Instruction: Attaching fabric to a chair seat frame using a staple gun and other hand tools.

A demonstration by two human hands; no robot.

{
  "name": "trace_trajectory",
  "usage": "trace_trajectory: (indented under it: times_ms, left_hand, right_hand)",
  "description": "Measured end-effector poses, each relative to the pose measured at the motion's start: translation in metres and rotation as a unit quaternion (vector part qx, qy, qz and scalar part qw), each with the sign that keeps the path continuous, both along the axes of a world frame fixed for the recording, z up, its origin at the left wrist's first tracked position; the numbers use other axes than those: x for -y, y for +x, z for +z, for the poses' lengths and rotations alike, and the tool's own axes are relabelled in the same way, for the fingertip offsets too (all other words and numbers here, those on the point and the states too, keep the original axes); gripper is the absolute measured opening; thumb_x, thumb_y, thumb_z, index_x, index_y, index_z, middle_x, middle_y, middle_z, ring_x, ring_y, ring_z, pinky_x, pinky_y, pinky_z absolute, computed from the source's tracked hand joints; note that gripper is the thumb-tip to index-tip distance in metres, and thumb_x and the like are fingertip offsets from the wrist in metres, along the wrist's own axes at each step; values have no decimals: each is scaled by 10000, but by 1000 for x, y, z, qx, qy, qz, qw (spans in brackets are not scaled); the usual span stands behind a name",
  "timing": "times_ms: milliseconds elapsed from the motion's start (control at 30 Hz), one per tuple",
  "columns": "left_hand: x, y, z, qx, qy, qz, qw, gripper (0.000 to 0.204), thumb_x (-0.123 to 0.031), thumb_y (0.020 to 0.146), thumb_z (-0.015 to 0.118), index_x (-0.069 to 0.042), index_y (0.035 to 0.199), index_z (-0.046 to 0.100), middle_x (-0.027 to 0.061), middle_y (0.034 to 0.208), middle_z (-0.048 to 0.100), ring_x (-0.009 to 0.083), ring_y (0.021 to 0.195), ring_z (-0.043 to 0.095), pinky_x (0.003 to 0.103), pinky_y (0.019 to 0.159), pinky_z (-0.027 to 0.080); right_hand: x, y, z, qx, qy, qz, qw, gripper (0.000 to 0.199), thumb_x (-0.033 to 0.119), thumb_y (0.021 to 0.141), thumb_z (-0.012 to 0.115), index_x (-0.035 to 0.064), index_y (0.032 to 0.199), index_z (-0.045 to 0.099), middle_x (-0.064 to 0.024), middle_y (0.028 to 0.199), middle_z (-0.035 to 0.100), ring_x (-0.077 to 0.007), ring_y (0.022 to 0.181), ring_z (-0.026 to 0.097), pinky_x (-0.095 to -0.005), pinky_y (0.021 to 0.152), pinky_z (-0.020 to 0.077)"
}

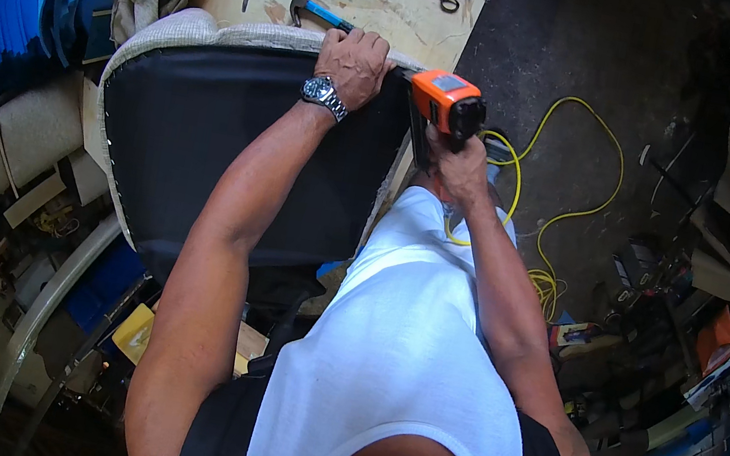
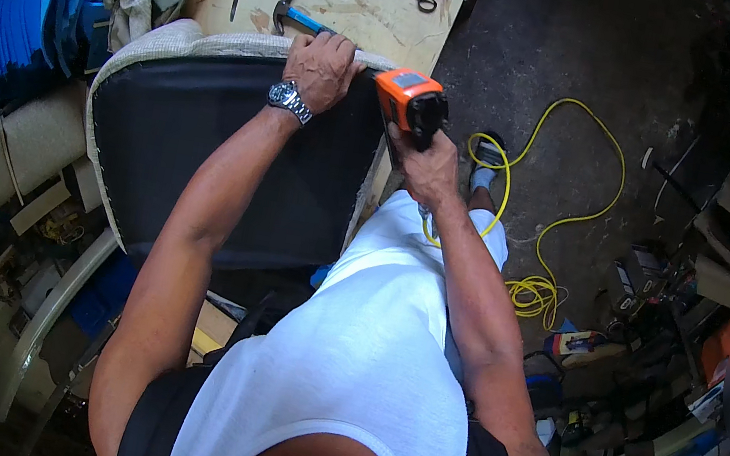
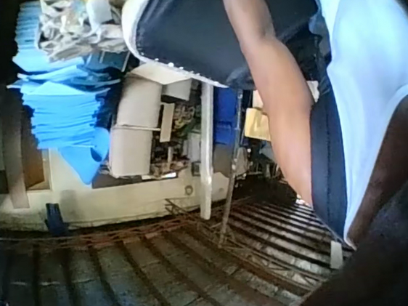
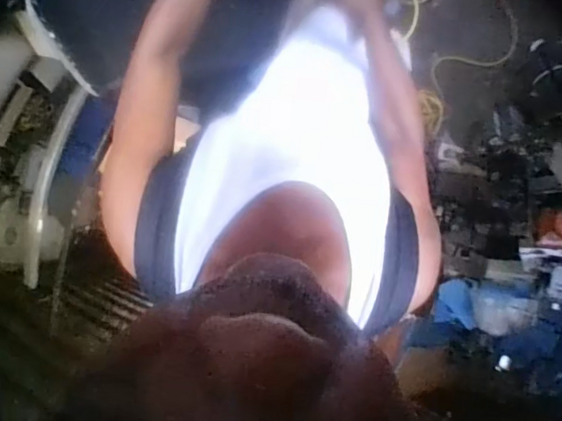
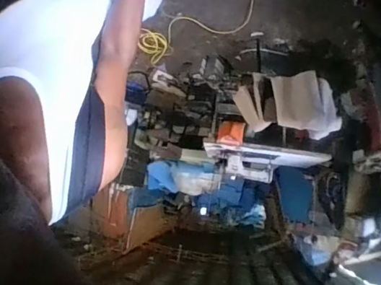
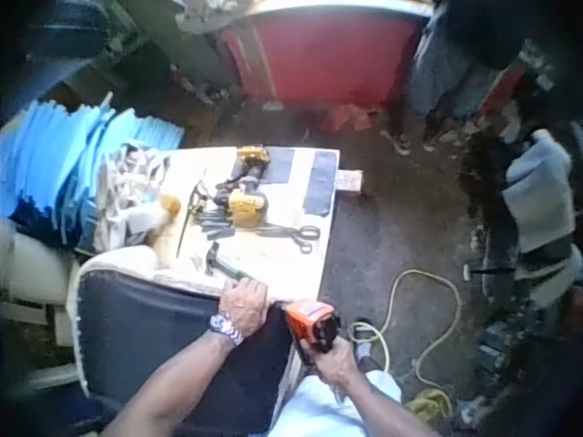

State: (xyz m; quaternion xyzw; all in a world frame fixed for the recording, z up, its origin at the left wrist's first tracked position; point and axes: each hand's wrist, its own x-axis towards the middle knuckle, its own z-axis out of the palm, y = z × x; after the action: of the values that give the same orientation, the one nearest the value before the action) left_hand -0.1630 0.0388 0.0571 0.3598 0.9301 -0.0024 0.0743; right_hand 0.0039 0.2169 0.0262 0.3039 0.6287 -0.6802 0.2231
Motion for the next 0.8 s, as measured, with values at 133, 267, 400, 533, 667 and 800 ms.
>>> trace_trajectory:
  times_ms: [133,267,400,533,667,800]
  left_hand:
    - [10,-2,6,8,1,-44,999,271,-346,849,687,-100,946,626,51,984,637,227,998,594,411,861,410]
    - [24,-9,47,11,-77,-63,995,343,-368,851,686,-84,1030,613,64,1154,629,226,1188,531,408,968,385]
    - [59,-22,75,-50,-53,-72,995,317,-340,875,673,-95,1066,606,45,1089,638,225,1089,582,412,947,387]
    - [71,-26,70,-30,-19,-13,999,183,-292,897,665,-131,956,601,36,914,620,225,905,607,398,825,388]
    - [66,-32,69,-2,2,0,1000,154,-255,878,686,-132,907,599,28,855,601,226,892,600,385,804,392]
    - [71,-32,69,-19,30,0,999,175,-261,862,704,-126,914,605,25,855,607,228,884,598,389,818,404]
  right_hand:
    - [8,-7,8,-13,20,9,1000,478,444,855,744,30,1088,690,-128,886,708,-178,804,653,-347,768,512]
    - [2,-8,6,-4,27,9,1000,491,453,849,749,31,1093,691,-125,879,706,-185,806,657,-343,767,513]
    - [-3,-10,17,17,13,21,1000,490,465,857,734,16,1048,690,-96,806,687,-178,738,654,-324,694,511]
    - [3,-10,24,12,-19,34,999,480,471,865,724,22,1032,686,-69,753,664,-158,688,642,-314,644,500]
    - [15,-14,15,-33,2,25,999,492,479,866,717,26,1055,679,-79,761,665,-174,712,635,-335,688,506]
    - [18,-23,31,-25,-4,32,999,453,460,884,710,25,993,646,-46,721,612,-149,645,598,-319,616,496]
